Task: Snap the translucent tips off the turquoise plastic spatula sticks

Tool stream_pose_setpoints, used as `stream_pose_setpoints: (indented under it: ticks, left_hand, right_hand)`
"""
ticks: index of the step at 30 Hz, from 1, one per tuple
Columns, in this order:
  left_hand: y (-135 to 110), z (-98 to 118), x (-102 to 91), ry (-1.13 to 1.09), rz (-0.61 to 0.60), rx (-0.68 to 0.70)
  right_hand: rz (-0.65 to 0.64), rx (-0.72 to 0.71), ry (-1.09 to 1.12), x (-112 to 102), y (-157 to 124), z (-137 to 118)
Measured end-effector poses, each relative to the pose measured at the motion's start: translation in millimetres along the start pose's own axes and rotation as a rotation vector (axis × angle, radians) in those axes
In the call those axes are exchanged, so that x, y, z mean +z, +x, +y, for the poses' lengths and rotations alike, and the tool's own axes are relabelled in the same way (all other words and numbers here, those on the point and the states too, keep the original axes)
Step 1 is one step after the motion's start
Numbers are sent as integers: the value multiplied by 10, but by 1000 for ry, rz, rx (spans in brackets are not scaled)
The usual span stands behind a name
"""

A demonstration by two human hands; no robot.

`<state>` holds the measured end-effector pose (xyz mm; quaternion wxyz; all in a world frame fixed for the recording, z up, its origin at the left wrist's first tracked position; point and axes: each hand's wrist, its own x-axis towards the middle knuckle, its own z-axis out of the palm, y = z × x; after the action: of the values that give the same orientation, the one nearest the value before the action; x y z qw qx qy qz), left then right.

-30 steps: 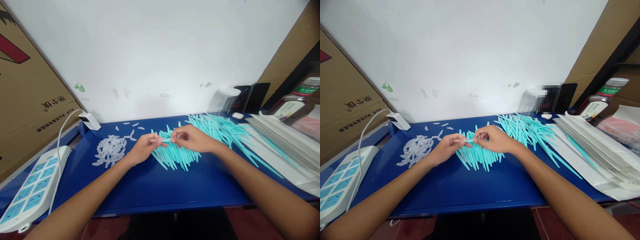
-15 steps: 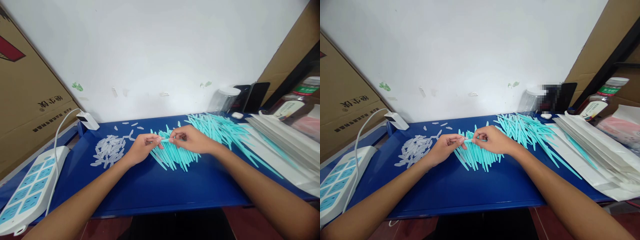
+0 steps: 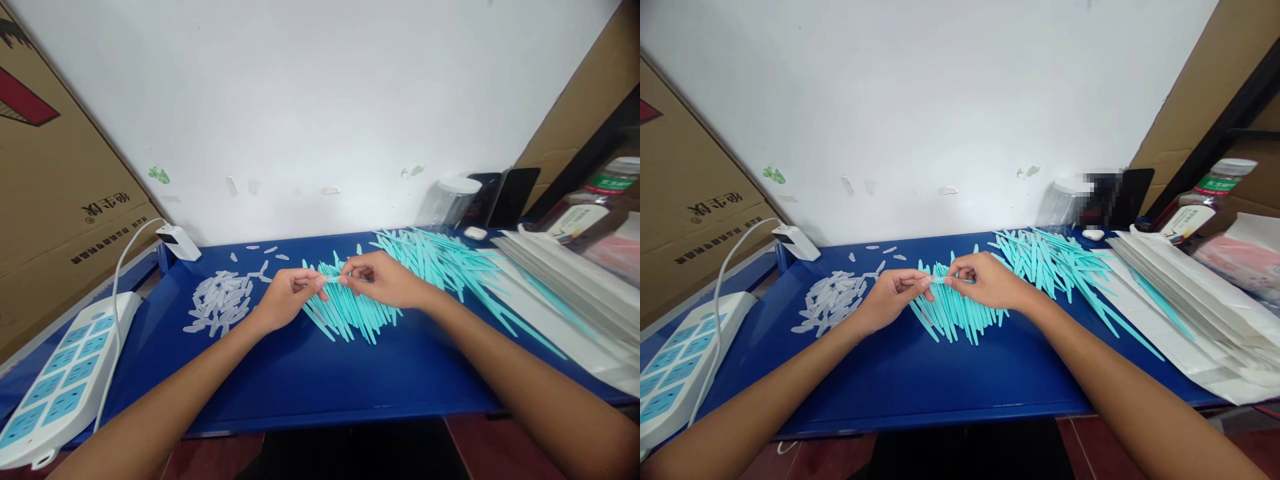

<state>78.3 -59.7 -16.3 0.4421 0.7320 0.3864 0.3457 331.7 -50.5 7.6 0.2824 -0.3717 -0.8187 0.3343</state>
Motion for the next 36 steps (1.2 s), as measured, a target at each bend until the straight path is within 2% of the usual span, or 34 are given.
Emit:
stream_pose_setpoints:
  ticks: [8, 15, 18, 21, 23, 28, 32, 36]
  left_hand:
    - [-45, 35, 55, 79, -11, -16]
    - [-70, 52, 75, 72, -41, -7]
    - [-45, 38, 51, 47, 36, 21]
    - [-13, 31, -1, 41, 173, 60]
    - [0, 31, -33, 49, 216, 80]
    - [-16, 85, -47, 64, 154, 82]
    - [-46, 153, -22, 75, 180, 72]
    - [-58, 112, 29, 85, 137, 37]
  right_hand:
    - [-48, -11, 44, 72, 5, -55]
    - [-46, 78, 151, 146, -5, -30]
    - [-23, 75, 134, 108, 1, -7]
    - [44, 23, 41, 50, 6, -4]
    - [71, -8, 9, 20, 7, -4]
    - [39, 7, 19, -12, 2, 9]
    - [33, 7, 51, -5, -4, 3]
    - [63, -58, -58, 39, 3, 20]
